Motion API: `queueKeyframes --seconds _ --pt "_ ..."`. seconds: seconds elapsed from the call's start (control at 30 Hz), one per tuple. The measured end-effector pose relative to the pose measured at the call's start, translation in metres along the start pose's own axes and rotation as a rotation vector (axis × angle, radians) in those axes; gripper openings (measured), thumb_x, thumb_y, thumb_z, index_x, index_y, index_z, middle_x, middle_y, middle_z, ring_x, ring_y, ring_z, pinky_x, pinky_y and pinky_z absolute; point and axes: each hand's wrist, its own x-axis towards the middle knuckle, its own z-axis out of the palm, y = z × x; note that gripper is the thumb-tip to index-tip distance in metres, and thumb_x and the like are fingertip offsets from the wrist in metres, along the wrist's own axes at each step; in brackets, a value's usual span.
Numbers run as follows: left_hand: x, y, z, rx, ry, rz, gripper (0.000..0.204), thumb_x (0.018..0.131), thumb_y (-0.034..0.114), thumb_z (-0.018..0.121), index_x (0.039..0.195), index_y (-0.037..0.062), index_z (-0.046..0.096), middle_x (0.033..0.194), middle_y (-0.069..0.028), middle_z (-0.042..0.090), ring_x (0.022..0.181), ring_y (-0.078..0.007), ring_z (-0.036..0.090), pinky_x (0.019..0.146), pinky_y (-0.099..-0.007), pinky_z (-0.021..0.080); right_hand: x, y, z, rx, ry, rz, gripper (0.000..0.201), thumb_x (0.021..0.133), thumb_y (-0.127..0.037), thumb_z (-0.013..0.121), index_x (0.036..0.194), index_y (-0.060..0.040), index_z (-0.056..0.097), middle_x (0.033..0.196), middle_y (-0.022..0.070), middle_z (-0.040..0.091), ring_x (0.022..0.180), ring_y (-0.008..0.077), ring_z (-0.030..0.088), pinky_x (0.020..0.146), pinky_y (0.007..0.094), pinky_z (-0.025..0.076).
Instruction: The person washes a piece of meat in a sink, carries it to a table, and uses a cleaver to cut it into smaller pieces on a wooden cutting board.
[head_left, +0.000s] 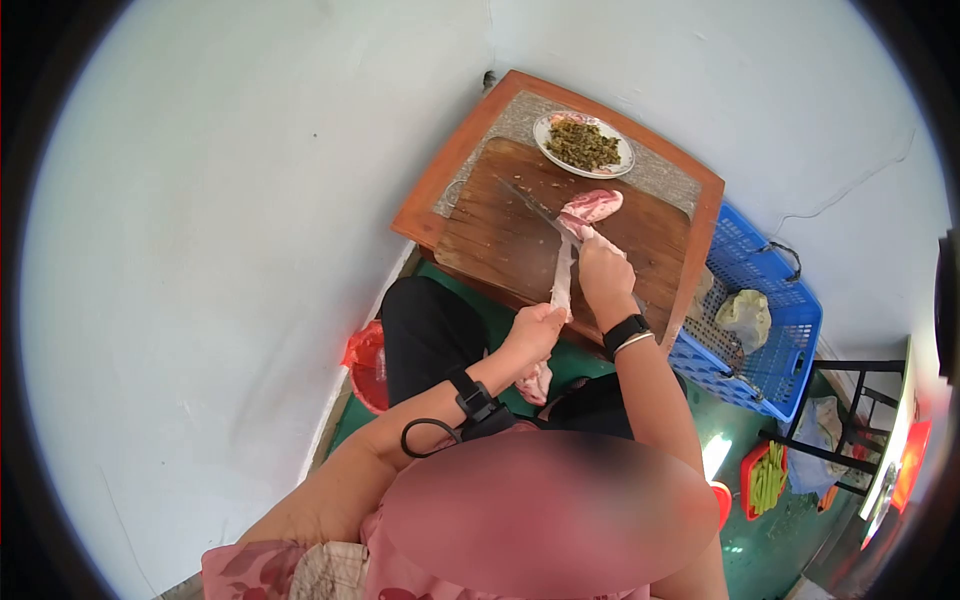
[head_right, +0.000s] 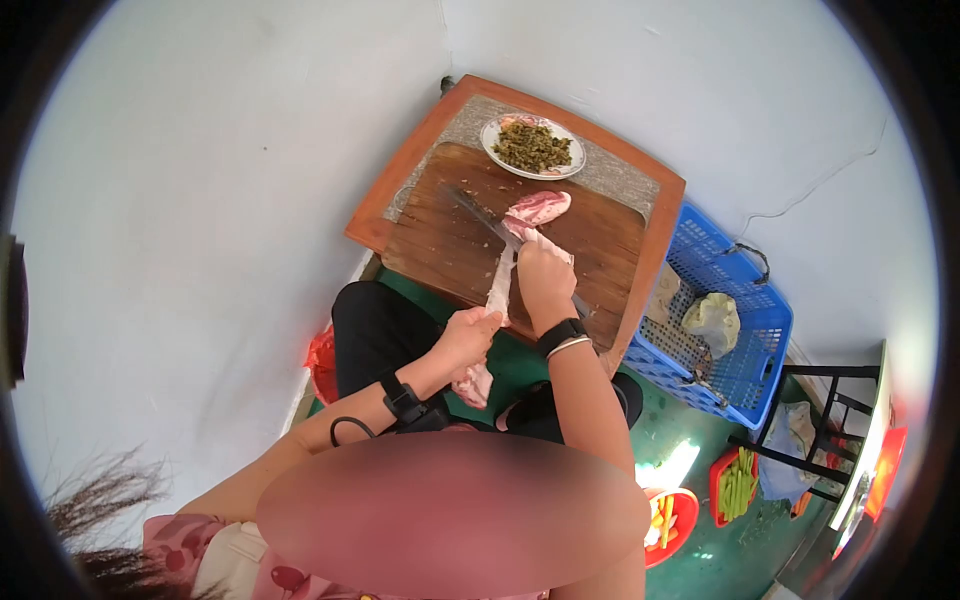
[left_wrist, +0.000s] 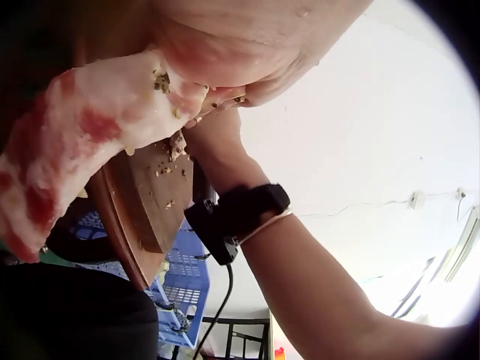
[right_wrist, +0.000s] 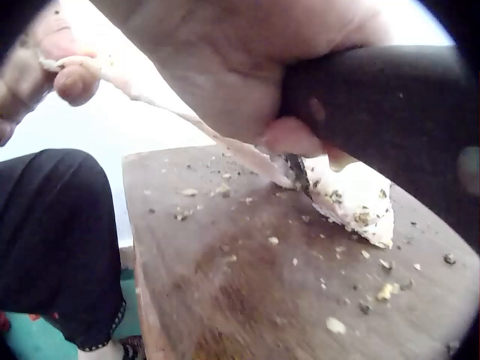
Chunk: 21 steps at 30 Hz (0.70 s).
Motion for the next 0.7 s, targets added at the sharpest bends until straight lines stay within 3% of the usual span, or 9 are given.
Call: queueKeyframes --seconds 0.1,0.23,0.33,0.43,0.47,0.57,0.6,0.7 --pt "-0.004 0.003 -0.017 -0.125 -0.064 -0.028 0.021 0.094 0.026 0.047 0.095 0.0065 0.055 0.05 0.006 0.033 0.037 -0.0052 0.026 0.036 -0.0229 0.022 0.006 -0.002 -0.003 0.056 -0.009 -0.009 0.015 0.084 -0.017 0.053 0.083 -0.0037 0.06 0.077 0.0178 0.065 0.076 0.0332 0.066 0.065 0.0429 0.053" --pt "0.006 -0.007 -0.045 -0.207 -0.167 -0.058 0.021 0.095 0.024 0.045 0.102 0.0066 0.053 0.049 0.0021 0.038 0.035 -0.0077 0.029 0.036 -0.0223 0.024 -0.006 0.005 -0.018 0.182 -0.052 0.128 0.026 0.088 -0.027 0.051 0.086 -0.0025 0.059 0.078 0.0209 0.064 0.078 0.0371 0.064 0.068 0.0453 0.052" --pt "0.02 -0.008 -0.064 -0.217 -0.263 -0.088 0.021 0.092 0.02 0.048 0.107 0.0051 0.053 0.059 -0.004 0.052 0.04 -0.01 0.04 0.038 -0.0221 0.031 -0.025 0.018 -0.017 0.265 -0.025 0.227 0.031 0.09 -0.031 0.05 0.086 -0.0018 0.058 0.077 0.0235 0.063 0.075 0.0402 0.063 0.065 0.048 0.051" --pt "0.026 0.01 -0.067 -0.425 -0.384 -0.133 0.029 0.087 0.017 0.049 0.113 0.0031 0.051 0.085 -0.0125 0.062 0.054 -0.0153 0.054 0.049 -0.0264 0.044 -0.044 0.027 -0.018 0.227 -0.03 0.231 0.032 0.089 -0.032 0.05 0.085 -0.001 0.057 0.074 0.0242 0.063 0.071 0.0411 0.062 0.063 0.0488 0.05" --pt "0.023 0.015 -0.058 -0.529 -0.288 -0.15 0.037 0.082 0.016 0.05 0.115 0.0 0.05 0.108 -0.0176 0.06 0.071 -0.0205 0.062 0.064 -0.0333 0.051 -0.049 0.029 -0.018 0.234 -0.018 0.231 0.033 0.089 -0.032 0.051 0.084 -0.0009 0.057 0.073 0.0244 0.062 0.07 0.0414 0.062 0.063 0.0489 0.05" --pt "0.042 0.022 -0.064 -0.727 -0.602 -0.429 0.04 0.081 0.019 0.048 0.118 0.0019 0.049 0.105 -0.0186 0.06 0.081 -0.0237 0.061 0.076 -0.0415 0.048 -0.058 0.033 -0.018 0.26 0.006 0.229 0.033 0.089 -0.032 0.051 0.083 -0.0007 0.057 0.072 0.0248 0.062 0.069 0.0421 0.062 0.063 0.0494 0.05" --pt "0.04 0.028 -0.059 -0.711 -0.603 -0.423 0.037 0.084 0.021 0.05 0.112 -0.0032 0.051 0.108 -0.0203 0.06 0.078 -0.0234 0.064 0.072 -0.0359 0.051 -0.06 0.033 -0.019 0.269 0.01 0.232 0.032 0.089 -0.032 0.052 0.082 -0.0007 0.057 0.071 0.025 0.062 0.07 0.0422 0.062 0.063 0.0495 0.05" --pt "0.072 0.017 -0.046 -0.719 -0.588 -0.387 0.041 0.089 0.034 0.051 0.109 -0.0017 0.05 0.107 -0.0202 0.06 0.078 -0.0218 0.064 0.069 -0.0335 0.052 -0.065 0.036 -0.018 0.287 0.018 0.227 0.031 0.088 -0.031 0.052 0.081 -0.0005 0.057 0.071 0.0255 0.062 0.07 0.0427 0.061 0.063 0.05 0.049"
